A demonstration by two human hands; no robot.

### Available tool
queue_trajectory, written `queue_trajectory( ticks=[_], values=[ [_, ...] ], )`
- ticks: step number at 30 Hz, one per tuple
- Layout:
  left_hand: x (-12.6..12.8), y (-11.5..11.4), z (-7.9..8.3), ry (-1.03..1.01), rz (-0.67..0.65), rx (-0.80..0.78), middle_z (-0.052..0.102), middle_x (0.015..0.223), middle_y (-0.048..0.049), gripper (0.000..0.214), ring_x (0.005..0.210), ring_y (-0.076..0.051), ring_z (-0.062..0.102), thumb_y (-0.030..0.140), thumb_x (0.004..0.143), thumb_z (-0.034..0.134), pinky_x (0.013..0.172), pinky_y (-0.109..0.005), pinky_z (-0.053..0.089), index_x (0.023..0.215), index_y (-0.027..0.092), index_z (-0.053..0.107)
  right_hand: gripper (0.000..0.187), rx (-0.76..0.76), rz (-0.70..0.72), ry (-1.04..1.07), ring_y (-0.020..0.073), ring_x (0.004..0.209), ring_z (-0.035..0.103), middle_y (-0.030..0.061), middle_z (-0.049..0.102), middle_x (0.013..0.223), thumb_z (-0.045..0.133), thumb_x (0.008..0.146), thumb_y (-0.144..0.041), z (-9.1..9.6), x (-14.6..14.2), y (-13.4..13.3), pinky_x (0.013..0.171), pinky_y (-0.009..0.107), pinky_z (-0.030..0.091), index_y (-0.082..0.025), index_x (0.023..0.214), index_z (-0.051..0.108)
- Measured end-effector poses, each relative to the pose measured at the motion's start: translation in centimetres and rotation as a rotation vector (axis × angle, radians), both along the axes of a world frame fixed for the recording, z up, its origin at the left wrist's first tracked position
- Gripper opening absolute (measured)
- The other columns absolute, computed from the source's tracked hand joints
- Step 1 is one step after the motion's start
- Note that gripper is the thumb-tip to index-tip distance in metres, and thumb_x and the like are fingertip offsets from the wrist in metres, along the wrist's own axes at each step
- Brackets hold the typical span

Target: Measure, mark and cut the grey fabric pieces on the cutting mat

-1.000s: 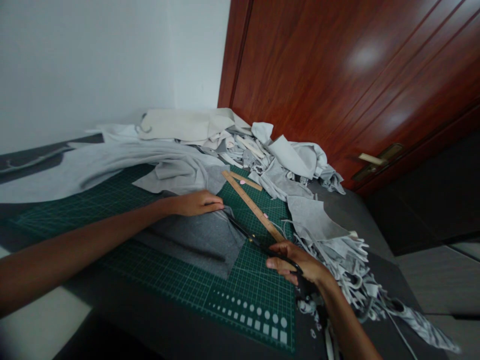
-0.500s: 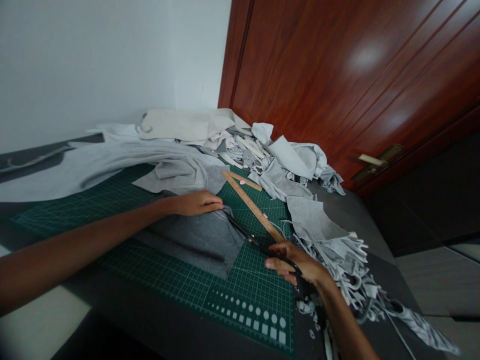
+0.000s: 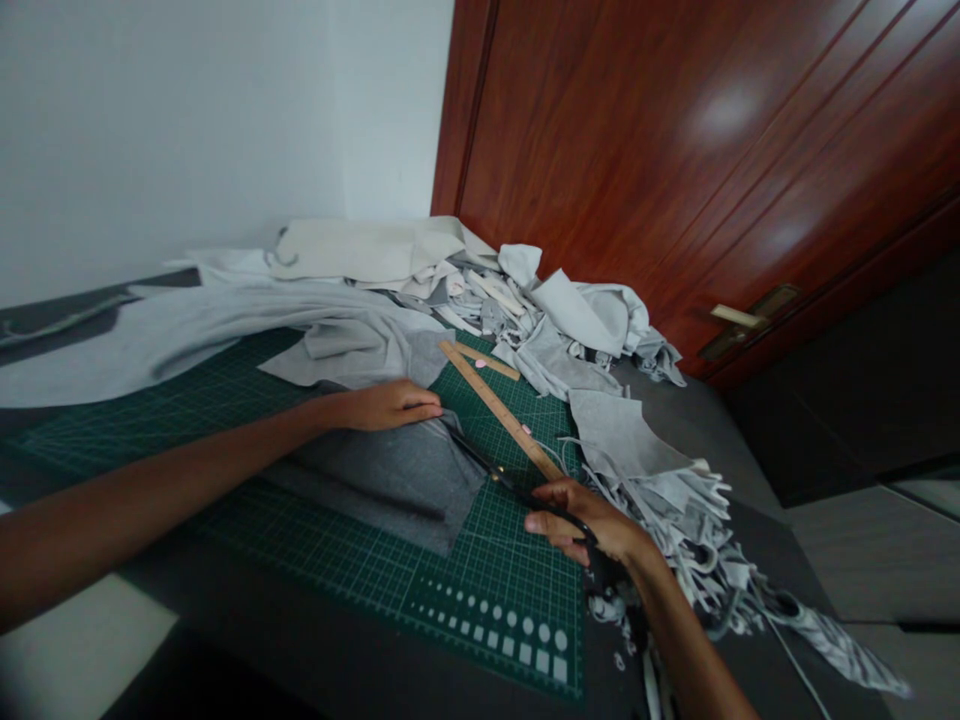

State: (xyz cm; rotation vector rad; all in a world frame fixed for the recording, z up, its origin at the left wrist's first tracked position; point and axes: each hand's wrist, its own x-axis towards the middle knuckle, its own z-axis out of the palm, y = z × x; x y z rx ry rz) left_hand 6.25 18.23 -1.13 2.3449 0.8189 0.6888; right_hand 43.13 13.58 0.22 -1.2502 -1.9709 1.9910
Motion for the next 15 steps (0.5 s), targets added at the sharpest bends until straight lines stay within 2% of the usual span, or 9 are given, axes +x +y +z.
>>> queue_trajectory(
  ticks=[15],
  values=[
    [0.02,-0.03,0.04,-0.018,0.004,-0.008,0.052,0.062,0.0026,0.036,0.060,-0.013,0.053,0.038,0.102,0.047,0.060,-0.024,0.035,0.074,0.018,0.057,0.056,0.010,0.000,0.008,0.0017,0.032,0.031,-0.0119,0.040,0.048,0.079,0.075,-0.065,0.17,-0.20,-0.17,0.031,0.017,0.021,-0.020,0.068,0.046]
  ],
)
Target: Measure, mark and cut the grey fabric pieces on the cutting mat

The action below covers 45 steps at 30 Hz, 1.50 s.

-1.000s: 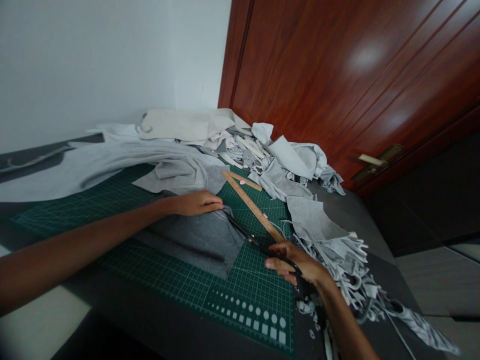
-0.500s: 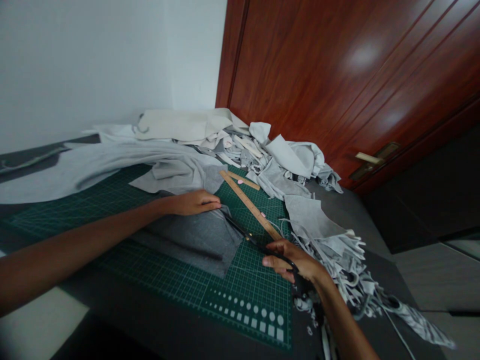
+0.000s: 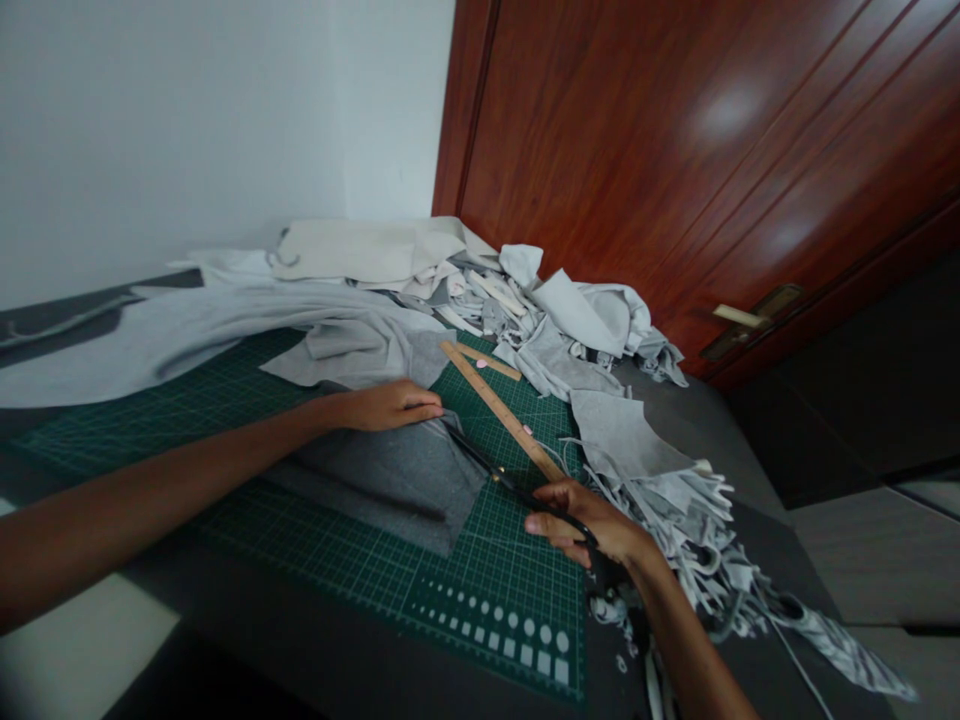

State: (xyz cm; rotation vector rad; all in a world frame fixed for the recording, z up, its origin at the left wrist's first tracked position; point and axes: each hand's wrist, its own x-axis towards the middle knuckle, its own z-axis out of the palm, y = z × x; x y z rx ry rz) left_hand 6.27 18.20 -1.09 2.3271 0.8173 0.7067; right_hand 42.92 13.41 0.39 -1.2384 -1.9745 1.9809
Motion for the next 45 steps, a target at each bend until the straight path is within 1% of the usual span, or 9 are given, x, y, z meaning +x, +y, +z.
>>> queue_trajectory(
  ticks=[4,8,20,24,30,35,39,42,45],
  values=[
    [0.0,0.1,-0.1,-0.007,-0.001,0.005,0.052,0.062,0.0026,0.036,0.059,-0.013,0.053,0.037,0.102,0.048,0.059,-0.024,0.034,0.073,0.018,0.057,0.055,-0.023,-0.012,0.013,0.0020,0.032,0.032,-0.0127,0.039,0.048,0.081,0.074,-0.063,0.0,0.1,0.0,0.031,0.016,0.022,-0.021,0.071,0.046],
    [0.0,0.1,0.0,-0.003,-0.006,0.001,0.052,0.062,0.0025,0.035,0.060,-0.013,0.053,0.036,0.102,0.048,0.059,-0.024,0.035,0.074,0.019,0.057,0.055,-0.010,-0.007,0.003,0.0018,0.032,0.031,-0.0125,0.039,0.047,0.080,0.075,-0.062,0.0,0.0,0.0,0.031,0.016,0.022,-0.021,0.069,0.045],
    [0.0,0.0,0.1,-0.002,0.007,0.002,0.053,0.062,0.0024,0.040,0.060,-0.013,0.052,0.043,0.102,0.047,0.060,-0.025,0.035,0.073,0.018,0.056,0.052,0.000,-0.010,-0.012,0.0027,0.032,0.030,-0.0131,0.040,0.046,0.080,0.076,-0.062,-0.4,0.2,0.1,0.032,0.017,0.022,-0.021,0.074,0.049],
    [0.0,0.1,-0.1,0.014,0.004,0.004,0.052,0.063,0.0024,0.038,0.061,-0.013,0.052,0.041,0.102,0.046,0.060,-0.024,0.035,0.074,0.019,0.056,0.054,-0.003,-0.019,-0.021,0.0025,0.032,0.030,-0.0135,0.037,0.046,0.079,0.076,-0.063,-0.2,0.1,0.0,0.032,0.016,0.022,-0.021,0.071,0.046],
    [0.0,0.1,0.0,0.022,0.001,0.006,0.050,0.063,0.0026,0.036,0.060,-0.013,0.053,0.037,0.102,0.046,0.059,-0.024,0.035,0.074,0.019,0.055,0.059,0.046,0.051,-0.025,0.0031,0.032,0.032,-0.0120,0.039,0.046,0.074,0.076,-0.073,0.1,0.0,0.1,0.032,0.017,0.023,-0.021,0.068,0.047],
    [0.0,0.0,0.0,-0.014,-0.013,0.021,0.050,0.061,0.0028,0.034,0.058,-0.012,0.052,0.034,0.102,0.048,0.058,-0.024,0.034,0.073,0.019,0.055,0.057,0.041,0.131,0.020,0.0031,0.032,0.033,-0.0113,0.041,0.046,0.073,0.079,-0.071,-0.2,0.7,0.6,0.032,0.016,0.026,-0.020,0.071,0.049],
    [-0.1,0.0,-0.1,-0.024,-0.017,0.025,0.050,0.061,0.0027,0.034,0.058,-0.013,0.052,0.034,0.102,0.048,0.058,-0.024,0.034,0.073,0.019,0.056,0.057,0.029,0.141,0.061,0.0029,0.033,0.034,-0.0107,0.043,0.047,0.072,0.080,-0.070,-0.3,1.0,0.8,0.033,0.016,0.027,-0.019,0.073,0.049],
    [-0.1,0.0,-0.1,-0.020,-0.012,0.023,0.050,0.061,0.0031,0.035,0.059,-0.012,0.051,0.035,0.102,0.047,0.059,-0.024,0.034,0.073,0.019,0.055,0.058,0.013,0.154,0.044,0.0033,0.034,0.035,-0.0104,0.045,0.047,0.073,0.077,-0.072,-0.2,0.9,0.9,0.033,0.015,0.029,-0.018,0.075,0.050],
    [-0.1,-0.1,0.1,-0.015,0.002,0.025,0.048,0.062,0.0035,0.035,0.059,-0.012,0.049,0.035,0.103,0.045,0.060,-0.024,0.034,0.073,0.019,0.053,0.064,-0.007,0.158,0.027,0.0038,0.034,0.037,-0.0100,0.046,0.048,0.074,0.071,-0.078,-0.2,0.7,0.9,0.034,0.015,0.032,-0.018,0.080,0.053]
  ],
)
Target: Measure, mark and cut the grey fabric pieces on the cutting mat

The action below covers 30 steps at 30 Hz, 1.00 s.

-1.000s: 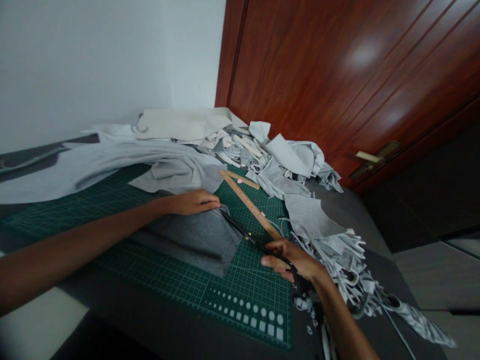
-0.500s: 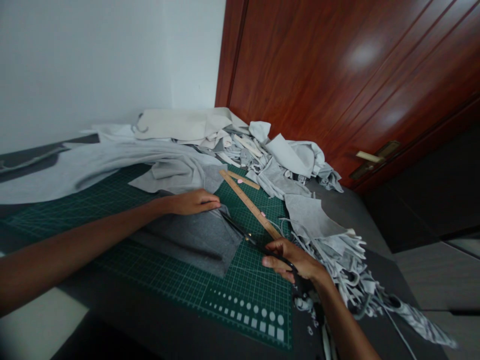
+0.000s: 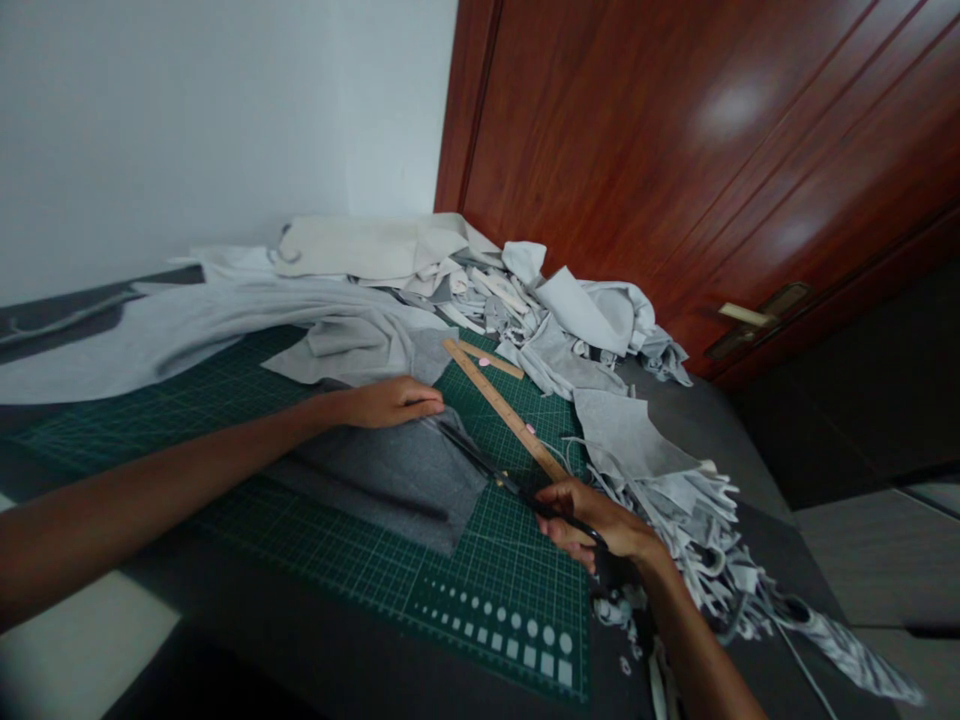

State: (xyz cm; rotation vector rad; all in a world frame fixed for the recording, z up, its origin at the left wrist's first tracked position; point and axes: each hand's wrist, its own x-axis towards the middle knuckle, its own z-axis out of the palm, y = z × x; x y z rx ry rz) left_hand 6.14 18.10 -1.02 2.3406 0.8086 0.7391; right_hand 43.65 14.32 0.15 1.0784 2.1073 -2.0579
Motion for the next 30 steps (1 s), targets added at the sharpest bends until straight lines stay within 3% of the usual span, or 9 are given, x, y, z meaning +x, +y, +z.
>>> queue_trajectory(
  ticks=[8,14,22,30],
  values=[
    [-0.04,-0.16,0.36,-0.006,0.008,-0.010,0.045,0.063,0.0043,0.034,0.059,-0.011,0.047,0.034,0.102,0.044,0.059,-0.024,0.034,0.073,0.019,0.050,0.066,-0.026,-0.027,0.019,0.0042,0.034,0.038,-0.0103,0.045,0.047,0.075,0.067,-0.079,0.20,-0.18,-0.04,0.035,0.016,0.035,-0.018,0.083,0.054],
    [-0.09,-0.12,0.26,-0.028,-0.001,0.017,0.045,0.062,0.0043,0.034,0.058,-0.011,0.046,0.033,0.102,0.045,0.058,-0.023,0.034,0.072,0.019,0.050,0.057,-0.043,-0.058,-0.018,0.0039,0.034,0.036,-0.0108,0.044,0.046,0.075,0.073,-0.070,0.15,-0.12,-0.06,0.034,0.016,0.036,-0.017,0.083,0.055],
    [0.06,-0.18,0.23,-0.020,0.008,0.001,0.047,0.063,0.0038,0.034,0.059,-0.012,0.048,0.035,0.102,0.045,0.059,-0.023,0.034,0.073,0.019,0.052,0.057,-0.042,-0.050,-0.019,0.0039,0.034,0.036,-0.0110,0.044,0.047,0.075,0.073,-0.070,-0.55,0.28,0.20,0.034,0.015,0.038,-0.018,0.084,0.054],
    [0.12,-0.07,0.17,-0.014,0.022,-0.028,0.048,0.063,0.0034,0.035,0.060,-0.012,0.049,0.037,0.102,0.046,0.059,-0.023,0.034,0.072,0.019,0.053,0.060,-0.023,-0.033,-0.010,0.0038,0.034,0.034,-0.0109,0.044,0.048,0.075,0.071,-0.073,-0.30,0.17,0.11,0.033,0.016,0.033,-0.018,0.084,0.054]
  ],
)
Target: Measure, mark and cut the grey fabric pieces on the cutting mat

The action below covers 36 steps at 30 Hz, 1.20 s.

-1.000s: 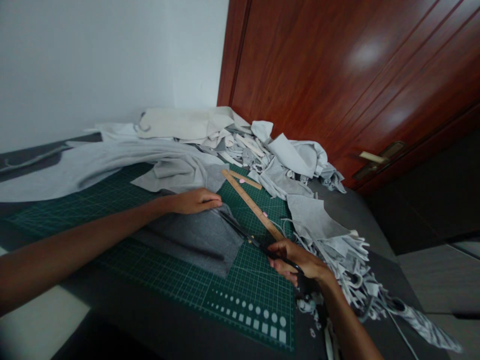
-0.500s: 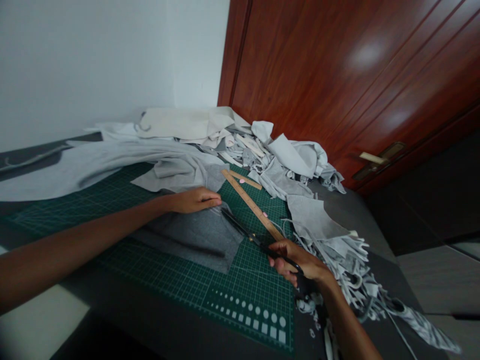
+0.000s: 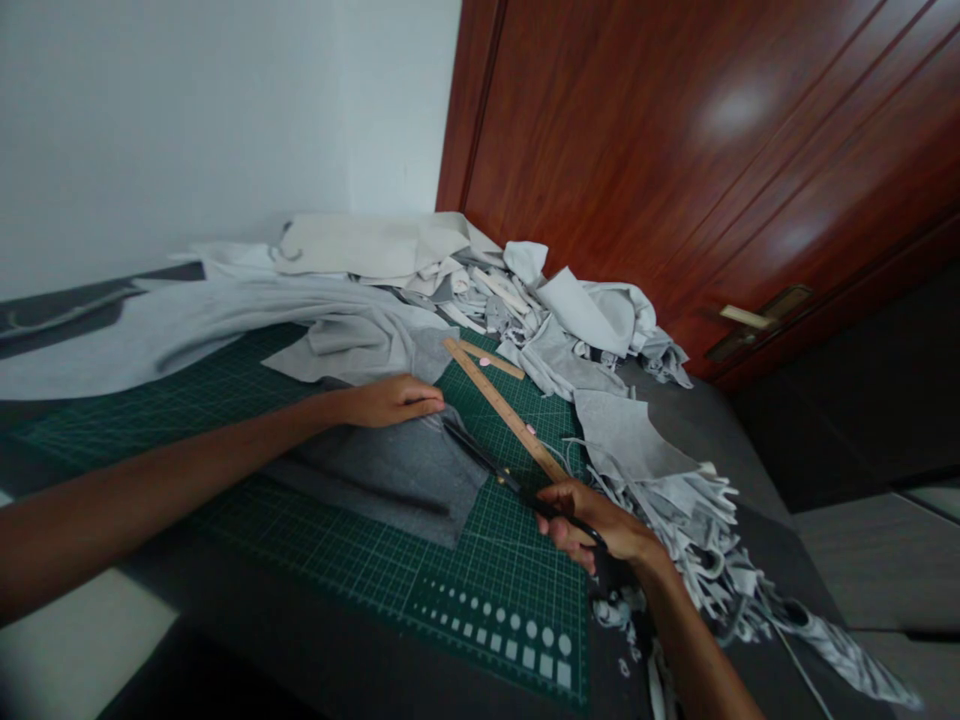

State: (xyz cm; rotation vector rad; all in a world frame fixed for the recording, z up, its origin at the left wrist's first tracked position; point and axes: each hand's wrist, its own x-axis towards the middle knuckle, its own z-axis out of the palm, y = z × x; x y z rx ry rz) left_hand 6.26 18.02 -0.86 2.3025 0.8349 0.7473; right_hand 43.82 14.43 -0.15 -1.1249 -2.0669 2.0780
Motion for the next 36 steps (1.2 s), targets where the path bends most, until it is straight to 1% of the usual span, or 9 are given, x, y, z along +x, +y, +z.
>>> queue_trajectory(
  ticks=[4,8,12,16,18,23,28,33,36],
  values=[
    [0.3,-0.1,0.0,-0.002,-0.006,-0.007,0.048,0.063,0.0033,0.036,0.060,-0.012,0.050,0.039,0.101,0.046,0.059,-0.024,0.034,0.073,0.019,0.053,0.067,-0.007,0.003,0.005,0.0037,0.034,0.034,-0.0109,0.043,0.048,0.074,0.067,-0.080,0.3,-0.2,-0.1,0.034,0.016,0.033,-0.018,0.083,0.053],
    [0.6,-0.4,0.0,-0.016,-0.022,-0.023,0.048,0.062,0.0037,0.034,0.060,-0.012,0.051,0.037,0.101,0.047,0.059,-0.023,0.034,0.074,0.019,0.055,0.067,-0.023,-0.012,0.007,0.0033,0.034,0.034,-0.0115,0.042,0.048,0.075,0.068,-0.078,0.4,-0.3,-0.2,0.034,0.015,0.034,-0.018,0.084,0.053],
    [0.7,-0.5,0.1,-0.029,-0.029,-0.002,0.049,0.062,0.0033,0.033,0.059,-0.012,0.051,0.033,0.101,0.048,0.058,-0.024,0.034,0.072,0.019,0.055,0.068,-0.007,-0.003,0.019,0.0030,0.034,0.034,-0.0111,0.043,0.049,0.074,0.067,-0.080,0.4,-0.3,-0.2,0.034,0.015,0.034,-0.017,0.084,0.054],
    [0.8,-0.5,0.1,-0.031,-0.028,0.015,0.049,0.061,0.0030,0.033,0.059,-0.012,0.051,0.033,0.101,0.047,0.058,-0.024,0.035,0.072,0.019,0.054,0.070,-0.002,0.009,0.026,0.0033,0.034,0.034,-0.0108,0.044,0.050,0.074,0.066,-0.082,0.3,-0.1,-0.1,0.034,0.016,0.034,-0.017,0.085,0.054],
    [0.8,-0.4,0.1,-0.031,-0.025,0.027,0.049,0.061,0.0030,0.033,0.059,-0.012,0.050,0.033,0.101,0.047,0.058,-0.025,0.034,0.072,0.019,0.054,0.068,-0.016,0.005,0.029,0.0034,0.034,0.034,-0.0112,0.043,0.049,0.076,0.066,-0.080,0.2,-0.1,-0.1,0.034,0.016,0.033,-0.017,0.085,0.055],
    [0.9,-0.5,0.0,-0.028,-0.010,0.036,0.051,0.062,0.0029,0.033,0.060,-0.012,0.050,0.033,0.102,0.047,0.059,-0.025,0.035,0.073,0.019,0.055,0.059,-0.035,-0.013,0.028,0.0032,0.034,0.033,-0.0115,0.042,0.049,0.078,0.072,-0.070,0.1,0.0,-0.1,0.033,0.015,0.033,-0.017,0.085,0.056],
    [1.1,-0.7,0.0,-0.025,0.000,0.031,0.053,0.064,0.0028,0.032,0.061,-0.012,0.052,0.033,0.102,0.047,0.060,-0.024,0.036,0.075,0.018,0.057,0.067,-0.012,-0.020,0.034,0.0026,0.034,0.032,-0.0113,0.043,0.050,0.074,0.068,-0.078,0.3,-0.1,-0.3,0.033,0.016,0.030,-0.016,0.086,0.057],
    [1.2,-0.7,-0.1,-0.034,-0.004,0.040,0.053,0.064,0.0024,0.032,0.061,-0.012,0.052,0.032,0.102,0.046,0.060,-0.024,0.035,0.076,0.018,0.058,0.059,-0.033,-0.023,0.005,0.0030,0.033,0.031,-0.0123,0.040,0.048,0.076,0.071,-0.071,0.6,-0.4,-0.4,0.033,0.016,0.030,-0.017,0.084,0.055],
    [1.2,-0.7,-0.1,-0.038,-0.014,0.032,0.053,0.063,0.0024,0.032,0.061,-0.012,0.052,0.033,0.102,0.047,0.059,-0.024,0.035,0.075,0.018,0.057,0.064,-0.029,-0.022,0.008,0.0033,0.034,0.032,-0.0116,0.042,0.048,0.076,0.068,-0.076,0.8,-0.5,-0.5,0.033,0.016,0.030,-0.018,0.083,0.054]
  ],
)
